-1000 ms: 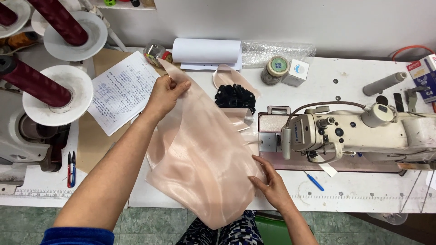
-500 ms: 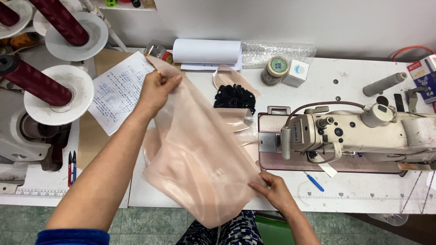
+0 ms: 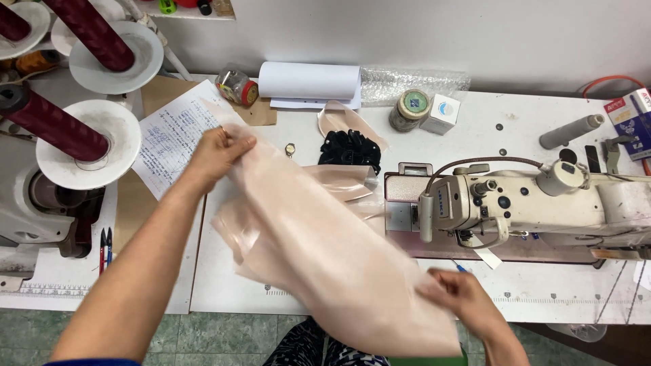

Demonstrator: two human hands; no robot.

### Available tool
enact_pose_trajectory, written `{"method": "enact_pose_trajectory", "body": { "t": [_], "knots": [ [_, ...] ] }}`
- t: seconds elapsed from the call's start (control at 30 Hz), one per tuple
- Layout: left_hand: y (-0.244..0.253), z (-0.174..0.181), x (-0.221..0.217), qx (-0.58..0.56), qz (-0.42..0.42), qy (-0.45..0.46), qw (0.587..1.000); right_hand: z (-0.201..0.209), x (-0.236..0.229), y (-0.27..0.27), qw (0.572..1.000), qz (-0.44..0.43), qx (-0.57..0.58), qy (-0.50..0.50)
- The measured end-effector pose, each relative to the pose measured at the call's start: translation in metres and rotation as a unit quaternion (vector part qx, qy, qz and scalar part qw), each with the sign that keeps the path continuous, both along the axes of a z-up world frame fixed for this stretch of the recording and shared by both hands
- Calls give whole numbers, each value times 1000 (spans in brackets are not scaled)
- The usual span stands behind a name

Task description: The person handles a piece of light pink fabric, then selects a pink spool of thread from a rack. They place the spool on the sewing machine stand and thread the machine, guiding the thread through the tension discs and needle area.

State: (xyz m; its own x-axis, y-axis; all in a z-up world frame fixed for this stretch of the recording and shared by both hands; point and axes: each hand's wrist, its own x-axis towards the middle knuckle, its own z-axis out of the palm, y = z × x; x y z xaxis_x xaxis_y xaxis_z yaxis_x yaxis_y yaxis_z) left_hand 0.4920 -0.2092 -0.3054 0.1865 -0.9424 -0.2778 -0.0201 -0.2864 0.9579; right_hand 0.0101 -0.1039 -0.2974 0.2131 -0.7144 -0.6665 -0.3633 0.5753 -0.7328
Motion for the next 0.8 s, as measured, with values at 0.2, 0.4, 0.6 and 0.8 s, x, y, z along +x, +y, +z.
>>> {"method": "enact_pose_trajectory", "body": {
  "t": [0.2,0.4,0.6,0.8],
  "knots": [
    [0,-52,-13,100,33,-118,987,-15,25,-38,988,-53,44,137],
    [-16,-138,3,25,13,-93,995,-70,4,-43,969,-26,-91,228],
    [-29,-123,-7,12,26,-171,985,-77,5,-46,971,-66,-81,213],
    [-32,-107,-22,29,38,-280,959,-73,5,-50,978,-115,-37,171]
  ]
}}
